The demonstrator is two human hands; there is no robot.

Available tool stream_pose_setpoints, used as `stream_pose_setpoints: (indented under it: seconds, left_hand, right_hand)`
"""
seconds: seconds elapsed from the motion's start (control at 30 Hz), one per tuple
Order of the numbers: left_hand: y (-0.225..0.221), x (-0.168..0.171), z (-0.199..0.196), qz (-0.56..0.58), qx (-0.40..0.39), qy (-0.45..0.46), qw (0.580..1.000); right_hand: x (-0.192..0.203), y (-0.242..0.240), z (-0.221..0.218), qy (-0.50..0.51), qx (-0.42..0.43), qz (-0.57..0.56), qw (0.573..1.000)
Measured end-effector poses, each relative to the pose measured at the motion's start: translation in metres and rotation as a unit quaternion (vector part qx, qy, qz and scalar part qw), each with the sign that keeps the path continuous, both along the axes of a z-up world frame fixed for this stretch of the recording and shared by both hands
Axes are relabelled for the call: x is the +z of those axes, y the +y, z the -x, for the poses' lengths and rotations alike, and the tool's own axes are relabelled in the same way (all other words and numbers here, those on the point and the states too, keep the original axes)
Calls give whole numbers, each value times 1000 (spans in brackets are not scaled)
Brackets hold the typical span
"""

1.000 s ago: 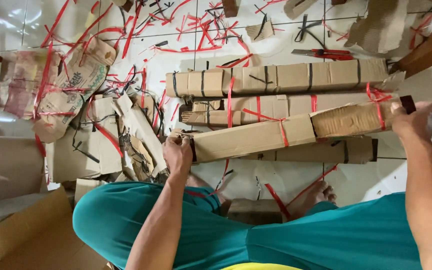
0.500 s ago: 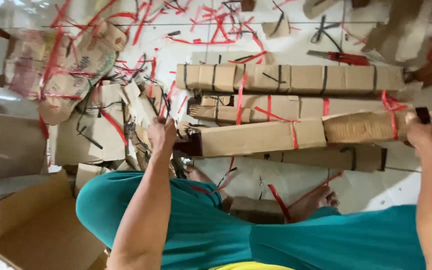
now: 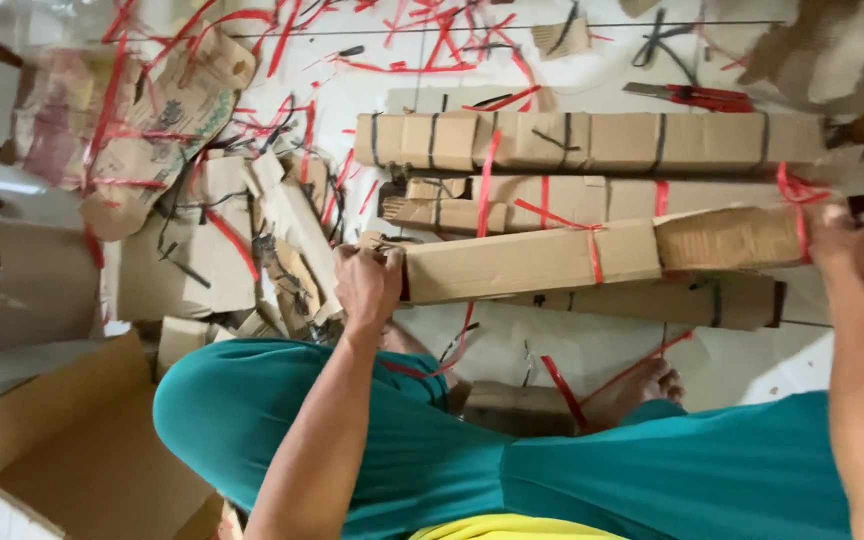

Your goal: The person sits on the floor and bundles flat cardboard pieces using red and black plastic straps. They pull the straps tight, fold the cardboard, and stack the finished bundles. The person handles multiple cardboard pieces and straps by hand.

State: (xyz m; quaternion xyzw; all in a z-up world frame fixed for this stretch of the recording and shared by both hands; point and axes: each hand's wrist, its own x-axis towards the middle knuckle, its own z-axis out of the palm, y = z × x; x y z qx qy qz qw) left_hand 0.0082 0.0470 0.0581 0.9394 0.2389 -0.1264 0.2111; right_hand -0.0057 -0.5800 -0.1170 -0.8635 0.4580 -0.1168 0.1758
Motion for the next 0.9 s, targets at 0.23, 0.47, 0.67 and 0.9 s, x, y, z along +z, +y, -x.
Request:
stream_pose_setpoints:
  seconds: [0.23, 0.47, 0.67, 0.9]
  left_hand:
    - [-17, -30, 7, 13, 6, 27, 1000]
    - [7, -65, -2, 47, 70, 24, 996]
    - [4, -45, 2, 96, 68, 25, 993]
    - [2, -48, -2, 58, 47, 21, 997]
  right_hand:
    - [48, 4, -12, 100, 77, -16, 992]
    - [77, 27, -18, 161, 18, -101, 982]
    - [48, -14, -14, 151, 21, -37, 988]
    - [31, -37, 0, 75, 50, -71, 993]
